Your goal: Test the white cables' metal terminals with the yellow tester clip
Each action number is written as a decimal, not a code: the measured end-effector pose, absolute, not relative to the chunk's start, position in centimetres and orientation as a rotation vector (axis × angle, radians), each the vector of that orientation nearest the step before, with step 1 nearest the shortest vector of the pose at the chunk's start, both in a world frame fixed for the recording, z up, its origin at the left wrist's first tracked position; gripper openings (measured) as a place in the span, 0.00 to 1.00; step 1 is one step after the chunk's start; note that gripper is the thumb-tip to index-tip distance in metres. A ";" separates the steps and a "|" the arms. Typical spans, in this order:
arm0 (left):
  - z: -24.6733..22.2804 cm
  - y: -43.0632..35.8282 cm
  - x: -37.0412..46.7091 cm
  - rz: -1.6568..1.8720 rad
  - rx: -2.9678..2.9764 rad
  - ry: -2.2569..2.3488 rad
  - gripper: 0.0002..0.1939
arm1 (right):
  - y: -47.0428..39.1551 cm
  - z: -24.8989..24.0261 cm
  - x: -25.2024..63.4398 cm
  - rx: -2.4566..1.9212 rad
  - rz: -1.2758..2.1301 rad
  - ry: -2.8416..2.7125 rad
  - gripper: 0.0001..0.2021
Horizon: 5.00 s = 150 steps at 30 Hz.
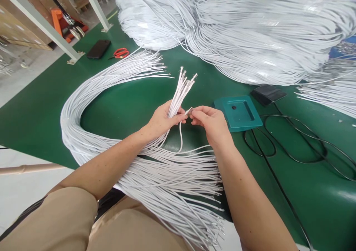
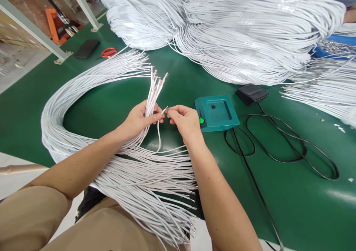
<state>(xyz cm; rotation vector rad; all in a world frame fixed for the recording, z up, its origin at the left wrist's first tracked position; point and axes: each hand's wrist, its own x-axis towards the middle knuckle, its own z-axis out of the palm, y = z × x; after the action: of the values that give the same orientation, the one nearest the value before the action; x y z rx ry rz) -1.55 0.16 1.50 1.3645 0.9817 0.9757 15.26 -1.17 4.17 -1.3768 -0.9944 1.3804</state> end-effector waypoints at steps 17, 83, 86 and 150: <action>1.5 0.9 -1.7 0.794 0.963 0.857 0.20 | -1.0 2.3 15.9 -1.402 -0.138 -2.330 0.15; 1.4 0.8 -1.8 0.869 1.187 1.021 0.17 | -1.1 3.6 15.3 -1.440 1.148 -1.415 0.11; 1.8 1.0 -1.9 0.941 1.061 0.924 0.17 | -1.3 3.2 14.6 -1.398 1.323 -1.423 0.12; 1.8 0.6 -1.8 0.823 1.072 0.902 0.18 | -1.2 3.3 15.9 -1.330 0.872 -1.631 0.07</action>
<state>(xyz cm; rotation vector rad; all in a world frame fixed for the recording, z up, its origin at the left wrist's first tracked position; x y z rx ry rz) -1.84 0.62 1.84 1.0724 0.9019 0.8234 15.92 -1.17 3.33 -1.3298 -1.6305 0.8719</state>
